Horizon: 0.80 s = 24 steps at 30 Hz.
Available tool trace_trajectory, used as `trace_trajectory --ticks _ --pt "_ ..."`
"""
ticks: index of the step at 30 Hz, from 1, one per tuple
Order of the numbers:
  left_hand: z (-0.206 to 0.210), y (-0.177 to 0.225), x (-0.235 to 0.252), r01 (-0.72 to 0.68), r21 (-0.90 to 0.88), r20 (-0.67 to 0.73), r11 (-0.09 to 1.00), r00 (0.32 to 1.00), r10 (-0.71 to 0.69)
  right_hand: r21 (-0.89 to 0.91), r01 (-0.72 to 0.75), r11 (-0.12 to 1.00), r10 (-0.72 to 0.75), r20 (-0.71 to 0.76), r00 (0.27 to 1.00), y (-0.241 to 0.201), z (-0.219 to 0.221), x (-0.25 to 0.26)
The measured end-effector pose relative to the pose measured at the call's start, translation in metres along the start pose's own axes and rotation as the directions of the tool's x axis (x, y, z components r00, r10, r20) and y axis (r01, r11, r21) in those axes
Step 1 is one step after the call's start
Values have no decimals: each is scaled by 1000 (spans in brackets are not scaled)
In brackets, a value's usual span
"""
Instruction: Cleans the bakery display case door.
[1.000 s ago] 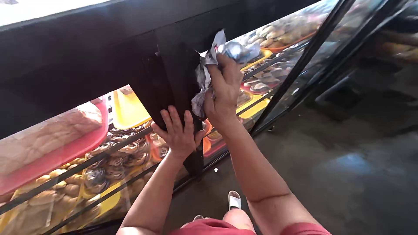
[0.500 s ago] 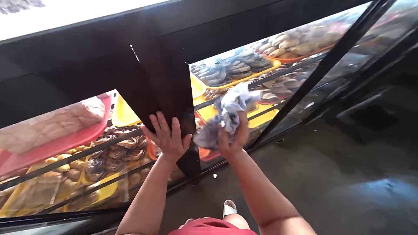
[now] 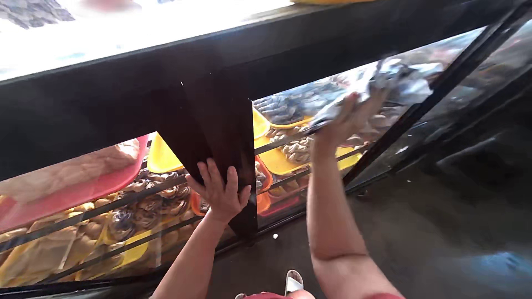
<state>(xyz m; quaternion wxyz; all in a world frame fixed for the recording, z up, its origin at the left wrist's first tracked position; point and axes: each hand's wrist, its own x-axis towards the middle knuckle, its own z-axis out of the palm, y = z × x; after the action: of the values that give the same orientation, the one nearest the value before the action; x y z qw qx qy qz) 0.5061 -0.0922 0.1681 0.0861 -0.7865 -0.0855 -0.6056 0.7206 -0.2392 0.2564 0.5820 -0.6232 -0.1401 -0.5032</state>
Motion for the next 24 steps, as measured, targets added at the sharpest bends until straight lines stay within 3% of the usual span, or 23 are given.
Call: trace_trajectory --ticks 2,4,7,8,10,12,14,16,18,20,22,24 --pt "-1 0 -1 -4 -10 1 1000 1000 4 34 228 973 -230 120 966 -51 7 -45" --pt "-2 0 -3 -6 -16 -2 1000 1000 6 118 398 910 -415 254 874 -71 1 -75" --pt "-1 0 -1 -4 3 -1 1000 1000 4 219 617 756 -652 334 680 -32 -9 -53" --pt "-1 0 -1 -5 7 1 1000 1000 5 203 623 755 -652 327 684 -9 -11 -39" --pt "-2 1 0 -2 6 0 1000 1000 2 215 457 863 -501 258 826 39 -14 -13" --pt "-1 0 -1 -2 -3 -8 1000 1000 2 206 114 972 -153 186 971 78 -19 9" --pt "-1 0 -2 -8 -9 -16 1000 1000 7 -14 -67 998 67 21 998 86 -21 21" --pt "-1 0 -2 -8 -7 -16 1000 1000 8 -198 -152 968 158 13 987 41 -23 15" --pt "-1 -1 -1 -10 1 -11 1000 1000 10 -137 -1 991 20 140 990 -24 -18 -19" --pt "-1 -3 -1 -18 4 1 1000 1000 18 85 280 956 -291 172 941 -70 -6 -61" --pt "-2 -3 -2 -27 -9 4 1000 1000 27 265 506 821 -554 155 818 -81 4 -81" --pt "-3 -4 -1 -32 -3 3 999 999 32 321 627 710 -697 198 689 -53 3 -65"
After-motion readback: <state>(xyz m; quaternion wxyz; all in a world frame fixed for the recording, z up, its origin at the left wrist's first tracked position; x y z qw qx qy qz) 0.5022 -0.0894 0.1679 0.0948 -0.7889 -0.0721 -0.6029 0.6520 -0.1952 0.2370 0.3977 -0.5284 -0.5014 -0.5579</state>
